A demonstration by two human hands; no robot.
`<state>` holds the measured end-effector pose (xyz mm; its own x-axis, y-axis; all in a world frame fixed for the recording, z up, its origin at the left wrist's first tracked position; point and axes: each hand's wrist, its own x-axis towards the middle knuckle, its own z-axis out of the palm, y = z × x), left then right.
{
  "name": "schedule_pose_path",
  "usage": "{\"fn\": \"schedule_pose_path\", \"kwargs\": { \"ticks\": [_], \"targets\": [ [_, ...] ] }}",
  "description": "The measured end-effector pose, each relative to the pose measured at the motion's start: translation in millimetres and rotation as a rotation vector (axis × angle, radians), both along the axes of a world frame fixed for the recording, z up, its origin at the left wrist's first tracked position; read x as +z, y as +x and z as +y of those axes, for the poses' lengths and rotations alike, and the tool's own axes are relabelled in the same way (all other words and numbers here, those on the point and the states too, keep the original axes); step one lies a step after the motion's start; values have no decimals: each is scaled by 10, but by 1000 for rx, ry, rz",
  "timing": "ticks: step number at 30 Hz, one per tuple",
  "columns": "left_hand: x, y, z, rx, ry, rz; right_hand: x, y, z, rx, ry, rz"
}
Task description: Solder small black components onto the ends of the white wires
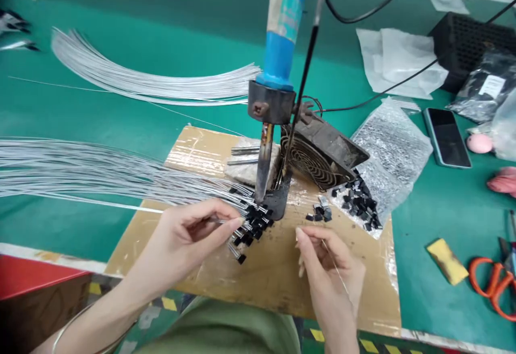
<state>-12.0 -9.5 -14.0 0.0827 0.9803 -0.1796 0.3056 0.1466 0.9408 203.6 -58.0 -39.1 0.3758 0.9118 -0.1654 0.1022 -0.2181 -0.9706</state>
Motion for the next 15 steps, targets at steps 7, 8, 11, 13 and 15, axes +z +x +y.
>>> {"fn": "schedule_pose_path", "kwargs": {
  "ticks": [7, 8, 11, 13, 15],
  "targets": [
    [-10, 38, 24, 13, 2, -51, 80, -237, 37, -13, -104, 147],
    [-9, 38, 26, 16, 3, -54, 86, -265, 37, -8, -110, 160],
    [8, 31, 26, 17, 5, -31, 111, -350, 45, 0, -129, 205],
    [28, 29, 26, 7, 0, -19, 128, -401, 55, -17, -158, 251],
    [48, 32, 28, -7, -10, -46, 130, -436, 66, -16, -170, 293]
  ]
}}
